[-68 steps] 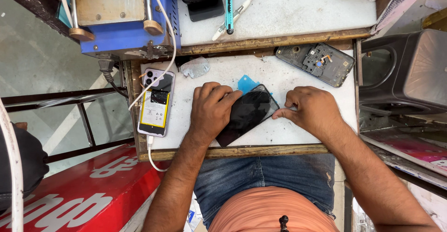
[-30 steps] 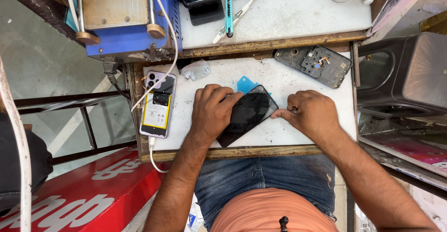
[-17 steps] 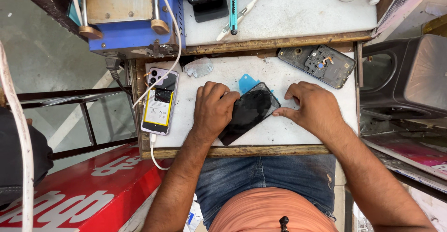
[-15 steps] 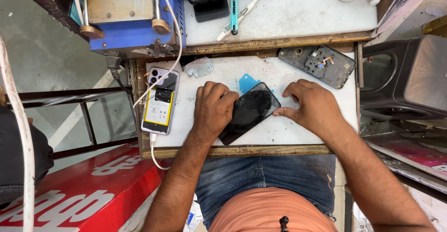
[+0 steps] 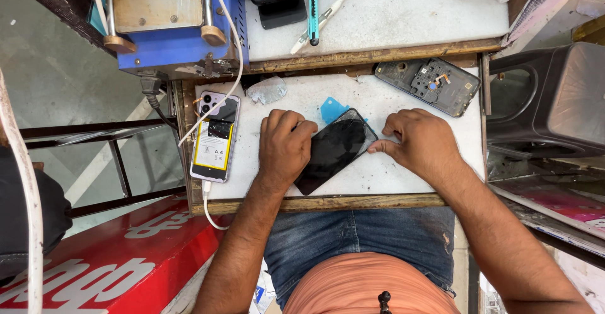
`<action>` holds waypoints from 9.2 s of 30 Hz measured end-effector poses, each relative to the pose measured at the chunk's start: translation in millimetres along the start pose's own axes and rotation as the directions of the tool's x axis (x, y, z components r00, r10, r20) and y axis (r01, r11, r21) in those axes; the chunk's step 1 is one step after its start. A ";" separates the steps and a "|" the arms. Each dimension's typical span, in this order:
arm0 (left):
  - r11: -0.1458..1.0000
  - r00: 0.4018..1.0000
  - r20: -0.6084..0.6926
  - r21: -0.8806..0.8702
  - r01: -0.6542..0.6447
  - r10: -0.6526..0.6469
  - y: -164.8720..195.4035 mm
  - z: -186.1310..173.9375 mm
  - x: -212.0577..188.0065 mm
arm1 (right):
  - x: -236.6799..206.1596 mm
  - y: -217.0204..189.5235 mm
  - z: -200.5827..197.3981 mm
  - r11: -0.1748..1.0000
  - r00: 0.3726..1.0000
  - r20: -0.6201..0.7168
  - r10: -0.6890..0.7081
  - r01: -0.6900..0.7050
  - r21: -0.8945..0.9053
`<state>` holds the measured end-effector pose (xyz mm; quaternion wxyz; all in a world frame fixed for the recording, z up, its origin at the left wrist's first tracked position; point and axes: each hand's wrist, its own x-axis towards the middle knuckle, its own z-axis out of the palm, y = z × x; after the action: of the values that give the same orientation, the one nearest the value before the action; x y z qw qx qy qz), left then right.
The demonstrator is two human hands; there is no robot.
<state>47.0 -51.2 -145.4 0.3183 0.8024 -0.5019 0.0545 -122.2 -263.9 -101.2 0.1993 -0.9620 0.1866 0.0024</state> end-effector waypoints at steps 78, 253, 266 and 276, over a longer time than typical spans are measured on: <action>0.993 0.981 0.183 0.112 0.041 -0.061 64.1 -2.2 -13.9 | 91.1 -21.9 -4.6 0.917 0.918 -0.184 -0.352 0.300 -0.261; 0.932 0.966 -0.061 0.257 0.258 -0.251 -11.4 -48.2 30.1 | -31.5 -21.8 28.5 -0.174 0.913 0.405 -0.040 -0.406 0.897; 0.570 0.820 0.281 -0.606 0.555 -0.499 36.8 -21.9 17.2 | -34.2 -20.5 29.7 -0.203 0.912 0.409 -0.026 -0.405 0.892; 0.168 0.749 0.451 -0.793 0.586 -0.485 47.9 8.2 14.3 | -41.1 -15.5 28.5 -0.237 0.926 0.375 -0.043 -0.374 0.897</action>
<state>11.8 -81.0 -124.2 0.6729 0.6185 -0.1454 -0.3789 -152.9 -225.0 -118.3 0.8897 -0.3998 0.2199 0.0139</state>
